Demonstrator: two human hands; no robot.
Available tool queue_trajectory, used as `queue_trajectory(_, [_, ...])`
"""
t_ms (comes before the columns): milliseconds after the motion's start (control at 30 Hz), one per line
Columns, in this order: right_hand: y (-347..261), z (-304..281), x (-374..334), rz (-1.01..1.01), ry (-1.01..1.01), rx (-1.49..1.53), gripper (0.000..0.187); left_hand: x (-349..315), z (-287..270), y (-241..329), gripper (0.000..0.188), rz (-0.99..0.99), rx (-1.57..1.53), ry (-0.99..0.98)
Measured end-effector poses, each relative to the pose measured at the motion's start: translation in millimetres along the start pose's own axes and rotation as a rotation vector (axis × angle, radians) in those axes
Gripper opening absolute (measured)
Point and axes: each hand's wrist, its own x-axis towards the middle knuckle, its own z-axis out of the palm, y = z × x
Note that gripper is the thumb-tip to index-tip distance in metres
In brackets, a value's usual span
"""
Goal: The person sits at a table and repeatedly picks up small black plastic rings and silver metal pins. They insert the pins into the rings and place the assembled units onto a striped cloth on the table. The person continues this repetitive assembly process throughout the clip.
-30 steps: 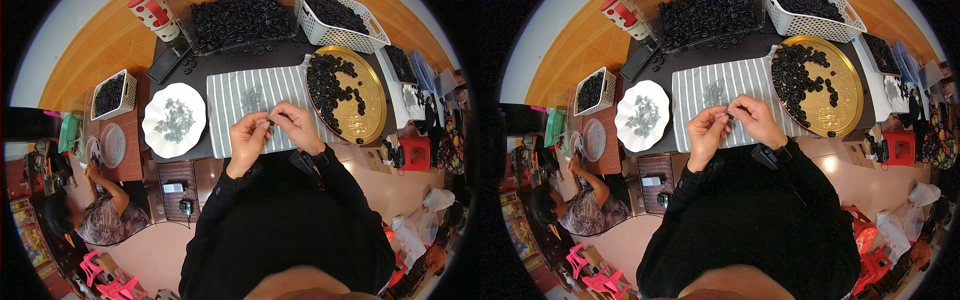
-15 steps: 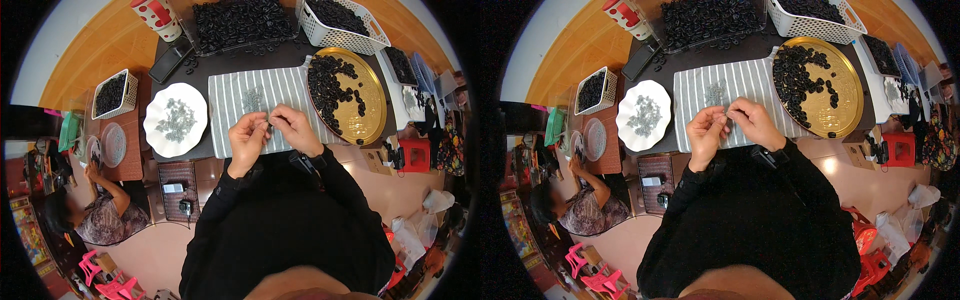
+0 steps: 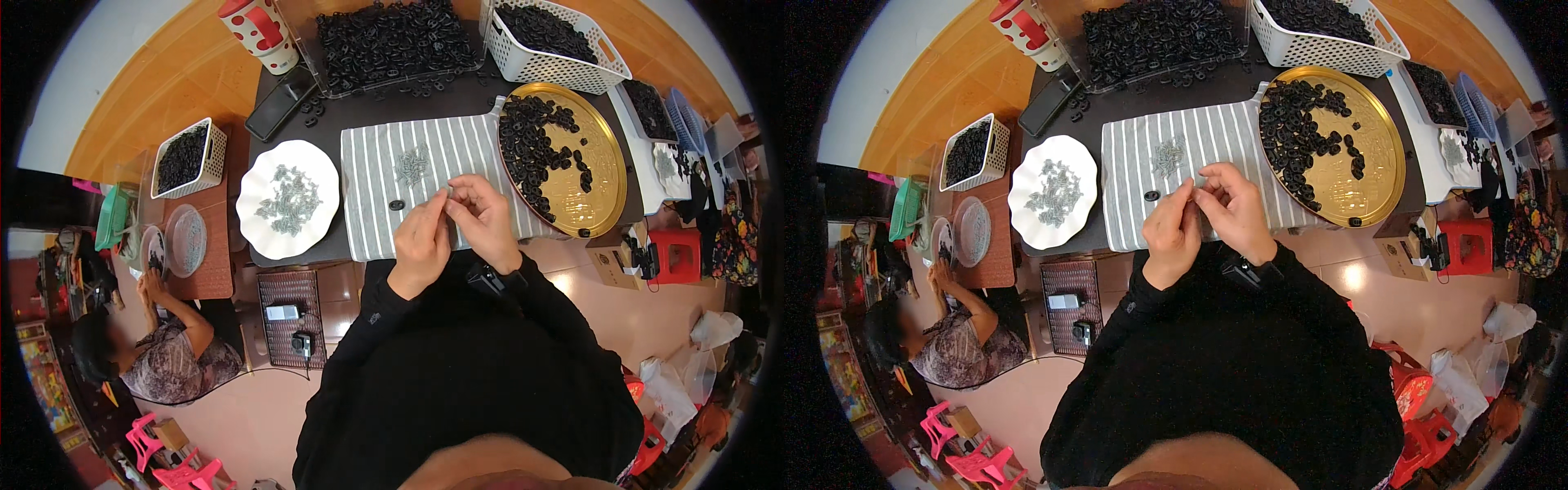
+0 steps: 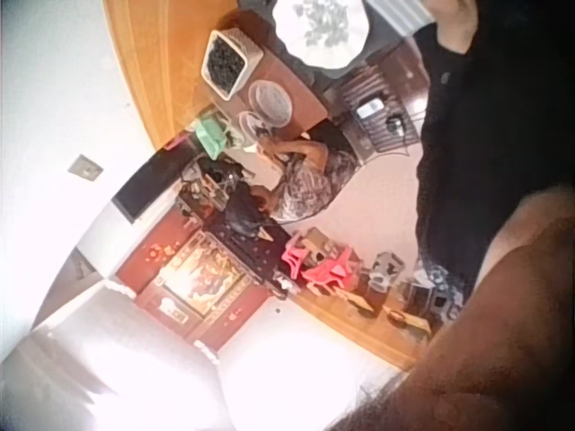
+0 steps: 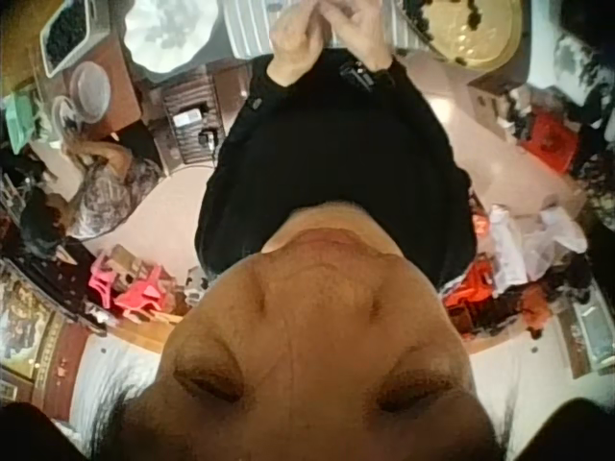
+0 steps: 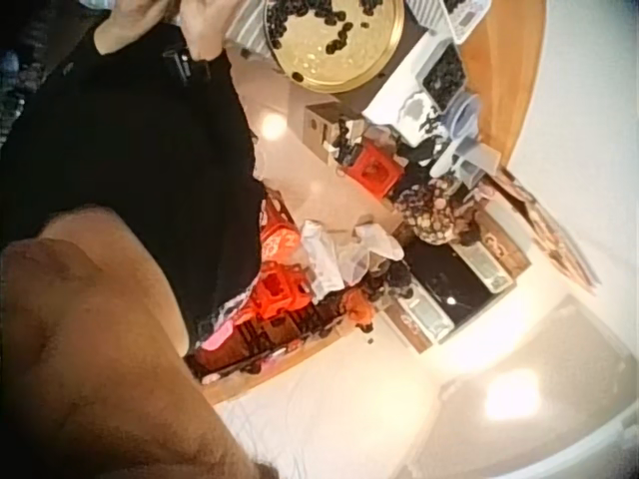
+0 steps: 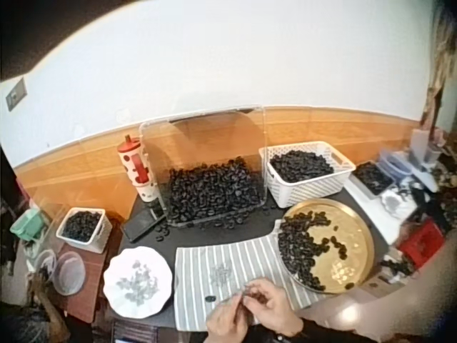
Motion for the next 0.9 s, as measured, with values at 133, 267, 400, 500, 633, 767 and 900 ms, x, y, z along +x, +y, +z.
queue_trajectory(133, [0, -2, 2, -0.030, 0.002, -0.003, 0.030, 3, -5, 0, 0.035, -0.090, -0.133, 0.003])
queue_trajectory(267, [0, -14, 5, -0.011, -0.130, 0.008, 0.036, 3, -11, -8, 0.031, -0.372, -0.442, -0.019])
queue_trajectory(400, [-17, -18, 12, -0.021, -0.310, -0.078, 0.040, 5, -18, -16, 0.027, -0.538, -0.721, -0.134])
queue_trajectory(500, [-21, -16, 14, -0.009, -0.374, -0.078, 0.040, 5, -24, -15, 0.024, -0.543, -0.776, -0.165])
queue_trajectory(633, [-15, -9, 18, 0.025, -0.276, -0.010, 0.031, 5, -40, -11, 0.022, -0.667, -0.817, -0.100])
queue_trajectory(767, [-10, 2, 24, -0.123, -0.093, -0.218, 0.016, 7, -55, -19, 0.023, -0.772, -0.898, 0.001])
queue_trajectory(900, [-20, 18, 29, -0.412, -0.251, -0.596, 0.018, 5, -65, -21, 0.025, -0.761, -0.921, 0.079])
